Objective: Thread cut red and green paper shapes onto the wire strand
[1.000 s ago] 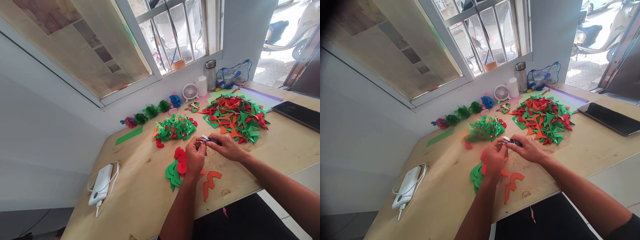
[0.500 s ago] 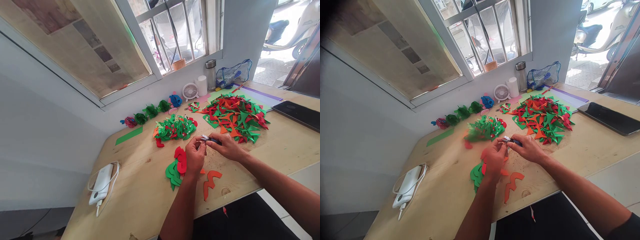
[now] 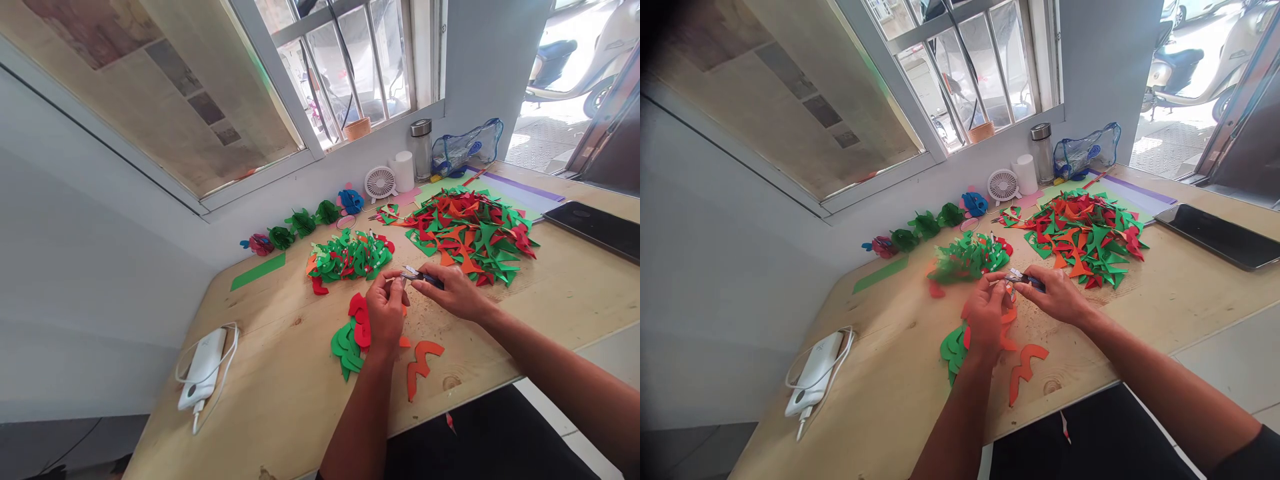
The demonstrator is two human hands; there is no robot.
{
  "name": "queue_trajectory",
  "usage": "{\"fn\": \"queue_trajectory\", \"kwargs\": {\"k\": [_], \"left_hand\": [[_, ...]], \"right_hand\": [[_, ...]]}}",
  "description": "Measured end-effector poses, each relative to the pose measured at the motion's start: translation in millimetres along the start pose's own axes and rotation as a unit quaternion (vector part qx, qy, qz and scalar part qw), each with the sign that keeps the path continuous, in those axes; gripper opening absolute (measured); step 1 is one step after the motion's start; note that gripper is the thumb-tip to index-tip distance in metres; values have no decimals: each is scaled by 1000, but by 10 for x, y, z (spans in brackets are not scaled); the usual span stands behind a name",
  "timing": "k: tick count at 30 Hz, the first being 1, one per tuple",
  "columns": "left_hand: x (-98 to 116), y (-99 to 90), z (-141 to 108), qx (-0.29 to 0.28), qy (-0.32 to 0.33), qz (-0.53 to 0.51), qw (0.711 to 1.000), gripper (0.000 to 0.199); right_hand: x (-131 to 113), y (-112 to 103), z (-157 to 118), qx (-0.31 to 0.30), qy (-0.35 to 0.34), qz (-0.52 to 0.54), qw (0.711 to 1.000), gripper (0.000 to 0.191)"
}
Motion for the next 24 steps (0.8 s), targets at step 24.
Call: {"fn": "queue_trajectory", "kwargs": {"k": [24], "left_hand": [[21,3,-12,-21,19,6,1000,31]], "right_hand": [[10,47,15,-34,-20,5,999,40]]}}
Point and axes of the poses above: each hand's wrist, its own z-axis towards the middle knuckle, its own y-axis out of the palm, x = y × z, the point moved 8 cm from there along z, towards the middle knuckle, and after that the axes turned 5 degrees about -z, right-handed, at the moved point
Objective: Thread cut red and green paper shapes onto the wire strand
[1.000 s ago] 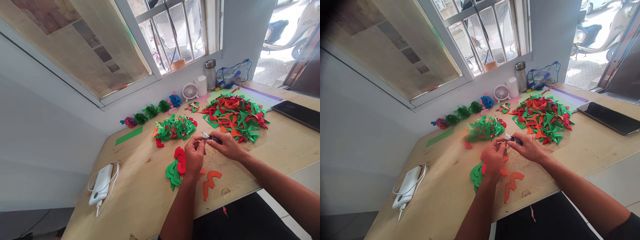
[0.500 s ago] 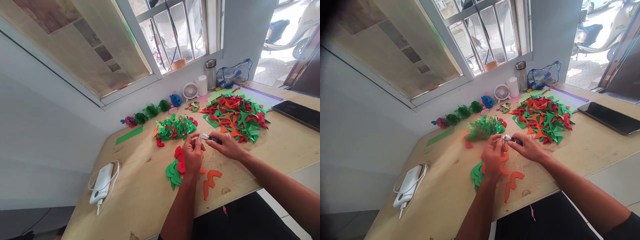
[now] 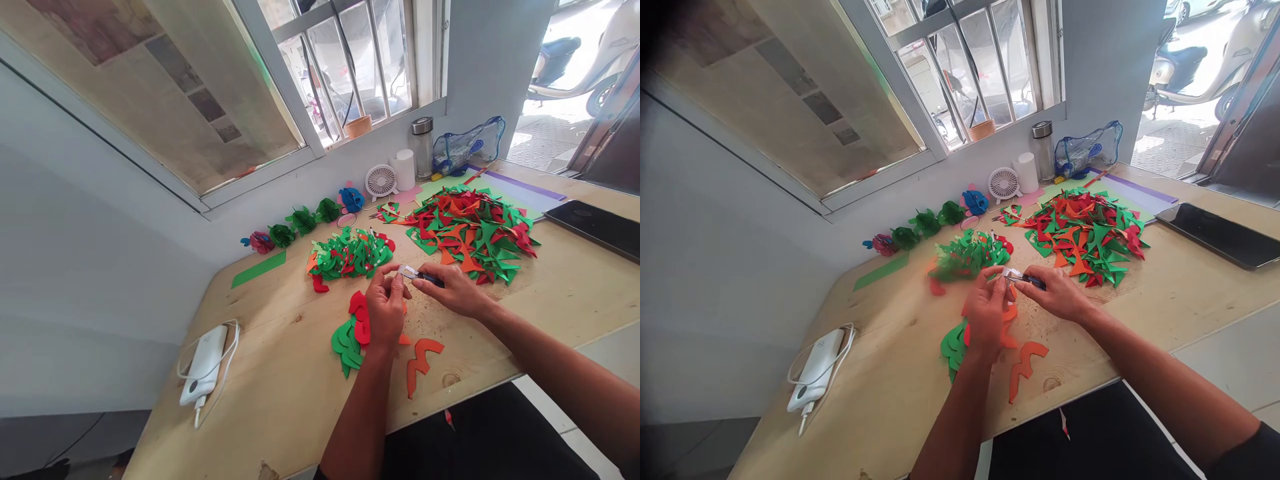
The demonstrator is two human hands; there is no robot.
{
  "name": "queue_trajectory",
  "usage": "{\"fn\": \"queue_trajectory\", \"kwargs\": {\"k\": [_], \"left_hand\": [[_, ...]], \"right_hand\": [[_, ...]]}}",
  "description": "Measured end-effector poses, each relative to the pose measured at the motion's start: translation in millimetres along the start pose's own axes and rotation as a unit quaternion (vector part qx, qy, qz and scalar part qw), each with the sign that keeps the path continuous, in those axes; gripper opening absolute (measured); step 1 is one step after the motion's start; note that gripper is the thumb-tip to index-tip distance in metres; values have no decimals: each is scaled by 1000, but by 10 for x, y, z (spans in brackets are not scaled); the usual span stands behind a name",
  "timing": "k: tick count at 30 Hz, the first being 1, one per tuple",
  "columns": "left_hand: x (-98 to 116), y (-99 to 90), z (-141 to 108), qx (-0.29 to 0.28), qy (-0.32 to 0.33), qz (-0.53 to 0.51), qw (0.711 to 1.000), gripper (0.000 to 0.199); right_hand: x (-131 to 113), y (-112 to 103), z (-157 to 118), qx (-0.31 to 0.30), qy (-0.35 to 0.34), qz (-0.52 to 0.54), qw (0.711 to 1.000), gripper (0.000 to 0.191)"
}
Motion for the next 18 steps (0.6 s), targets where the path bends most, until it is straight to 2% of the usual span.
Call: {"fn": "queue_trajectory", "kwargs": {"k": [10,18], "left_hand": [[55,49,-13,-19,3,15,1000,40],[51,41,-7,-9,-4,17,1000,34]], "right_hand": [[-30,-8,-3,-7,-1,4,1000,41],[-15,-6,-4,-2,0,5,1000,42]]}}
Point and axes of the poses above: each hand's wrist, its own z-axis towards the middle knuckle, its own y-axis out of the palm, x = y × z, the point moved 8 cm from there along z, towards the middle knuckle, and after that the axes turned 5 degrees about -z, right-handed, at the moved point
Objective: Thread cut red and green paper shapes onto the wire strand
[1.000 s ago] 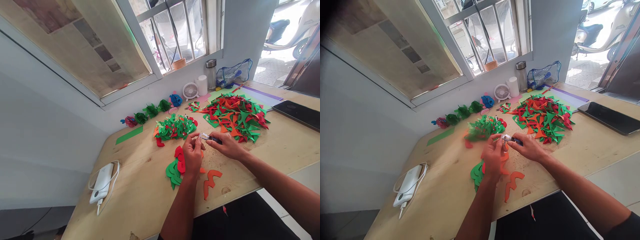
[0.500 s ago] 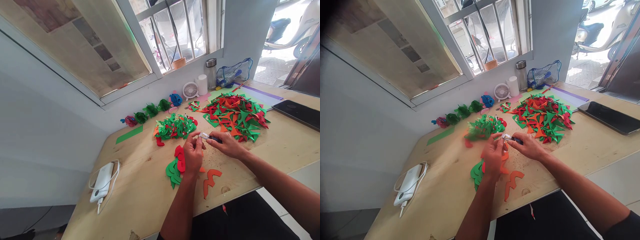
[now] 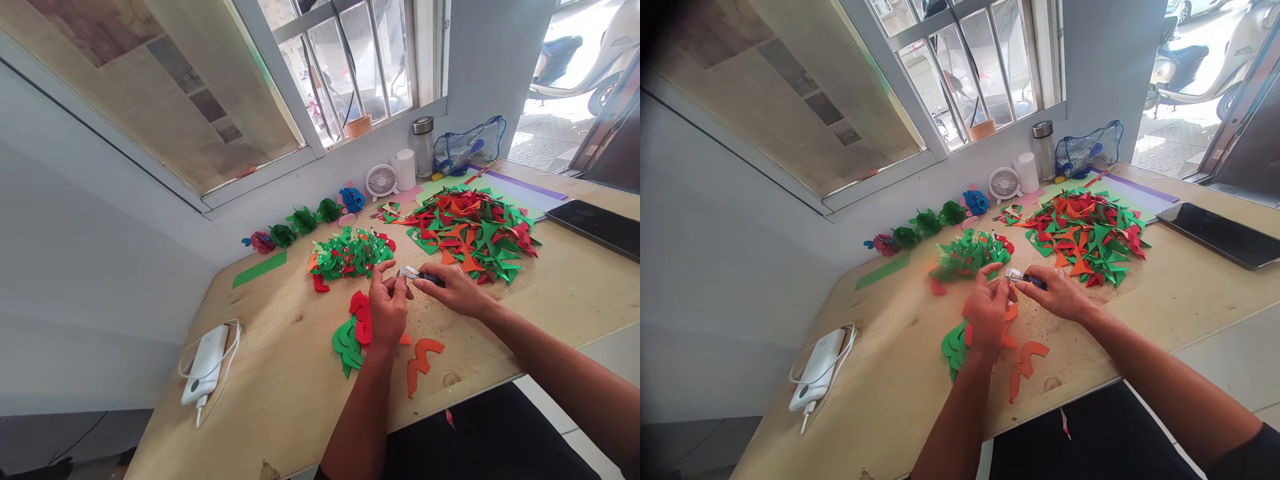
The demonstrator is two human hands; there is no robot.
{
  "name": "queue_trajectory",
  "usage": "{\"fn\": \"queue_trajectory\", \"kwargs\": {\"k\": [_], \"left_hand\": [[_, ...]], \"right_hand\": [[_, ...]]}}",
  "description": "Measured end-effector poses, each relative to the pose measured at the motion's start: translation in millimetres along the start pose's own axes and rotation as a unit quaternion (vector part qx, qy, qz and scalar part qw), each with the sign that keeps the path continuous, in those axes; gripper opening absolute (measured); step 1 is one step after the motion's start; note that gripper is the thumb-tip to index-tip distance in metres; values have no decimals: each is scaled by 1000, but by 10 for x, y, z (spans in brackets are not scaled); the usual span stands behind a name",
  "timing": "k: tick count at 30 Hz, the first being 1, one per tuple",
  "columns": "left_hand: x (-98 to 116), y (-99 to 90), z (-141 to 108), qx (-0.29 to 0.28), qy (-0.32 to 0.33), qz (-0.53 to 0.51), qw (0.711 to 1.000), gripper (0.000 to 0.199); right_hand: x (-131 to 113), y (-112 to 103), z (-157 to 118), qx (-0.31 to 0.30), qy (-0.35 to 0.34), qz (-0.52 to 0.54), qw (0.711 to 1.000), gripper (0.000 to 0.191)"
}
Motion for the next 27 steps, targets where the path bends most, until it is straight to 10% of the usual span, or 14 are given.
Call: {"fn": "queue_trajectory", "kwargs": {"k": [27], "left_hand": [[-30,-35,6,28,-1,-11,1000,23]], "right_hand": [[13,19,3,-12,-2,-5,1000,44]]}}
Point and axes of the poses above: each hand's wrist, its own z-axis towards the middle knuckle, its own y-axis out of the palm, x = y × z, the point moved 8 cm from there along z, towards the middle knuckle, and after that the axes turned 5 degrees about -z, right-handed, at the moved point
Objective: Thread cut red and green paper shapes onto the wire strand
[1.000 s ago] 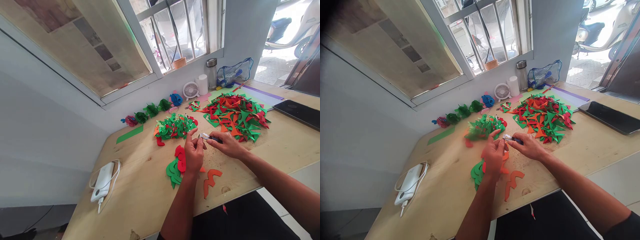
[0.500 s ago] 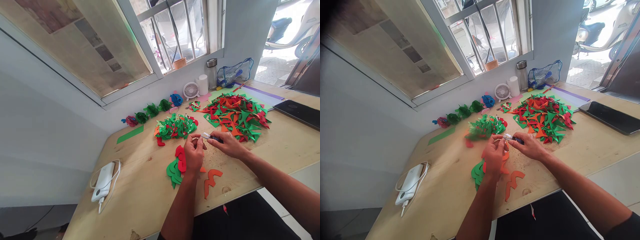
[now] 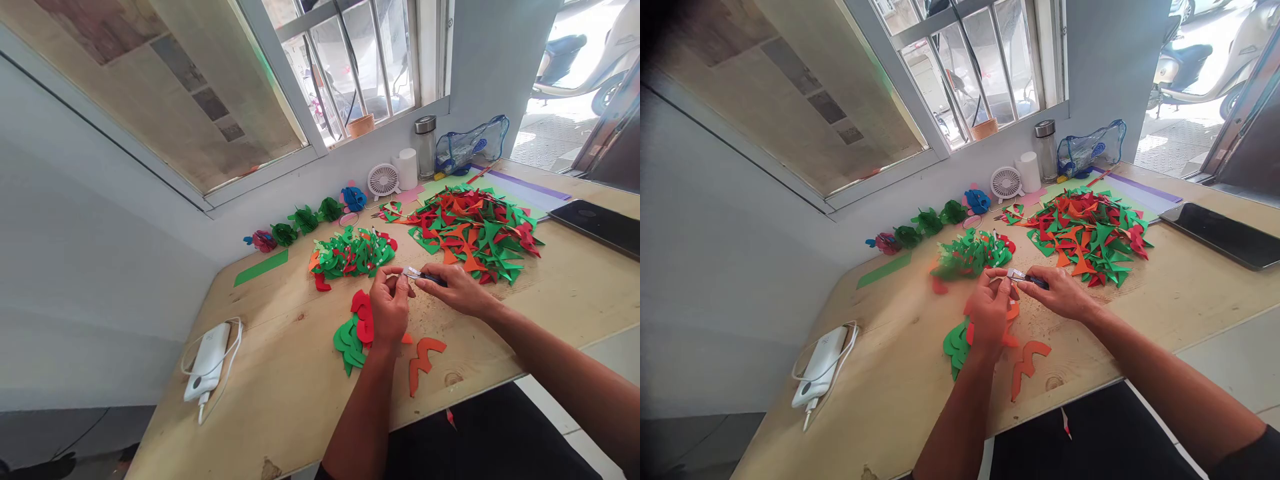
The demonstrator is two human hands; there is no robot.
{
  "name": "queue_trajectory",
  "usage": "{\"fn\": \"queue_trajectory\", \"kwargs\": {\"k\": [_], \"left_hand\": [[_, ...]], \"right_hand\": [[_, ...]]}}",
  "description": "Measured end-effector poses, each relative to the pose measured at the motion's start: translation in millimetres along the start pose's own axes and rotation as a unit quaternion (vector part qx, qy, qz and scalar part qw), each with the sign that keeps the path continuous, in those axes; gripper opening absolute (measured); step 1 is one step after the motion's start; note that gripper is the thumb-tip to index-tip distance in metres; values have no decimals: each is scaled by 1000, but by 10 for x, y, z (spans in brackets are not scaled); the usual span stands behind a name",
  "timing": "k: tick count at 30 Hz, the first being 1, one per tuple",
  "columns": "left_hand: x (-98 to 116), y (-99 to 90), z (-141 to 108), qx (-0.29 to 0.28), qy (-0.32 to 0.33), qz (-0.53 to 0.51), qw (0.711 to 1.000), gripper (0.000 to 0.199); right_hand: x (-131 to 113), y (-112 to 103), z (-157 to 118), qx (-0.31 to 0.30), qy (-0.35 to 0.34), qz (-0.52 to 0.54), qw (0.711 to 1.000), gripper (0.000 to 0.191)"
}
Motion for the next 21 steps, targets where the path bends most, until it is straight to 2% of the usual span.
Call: {"fn": "queue_trajectory", "kwargs": {"k": [6,21], "left_hand": [[18,7,1,-6,0,3,1000,23],[6,7,8,-9,0,0,1000,20]], "right_hand": [[-30,9,-8,-22,1,12,1000,45],[-41,-6,-15,-19,12,21,1000,44]]}}
Point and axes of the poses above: each hand's wrist, its own z-axis towards the middle knuckle, its own y-axis out of the palm, x = y × z, the point moved 8 cm from there along z, towards the middle knuckle, and after that the axes turned 5 degrees about -z, right-handed, at the moved point
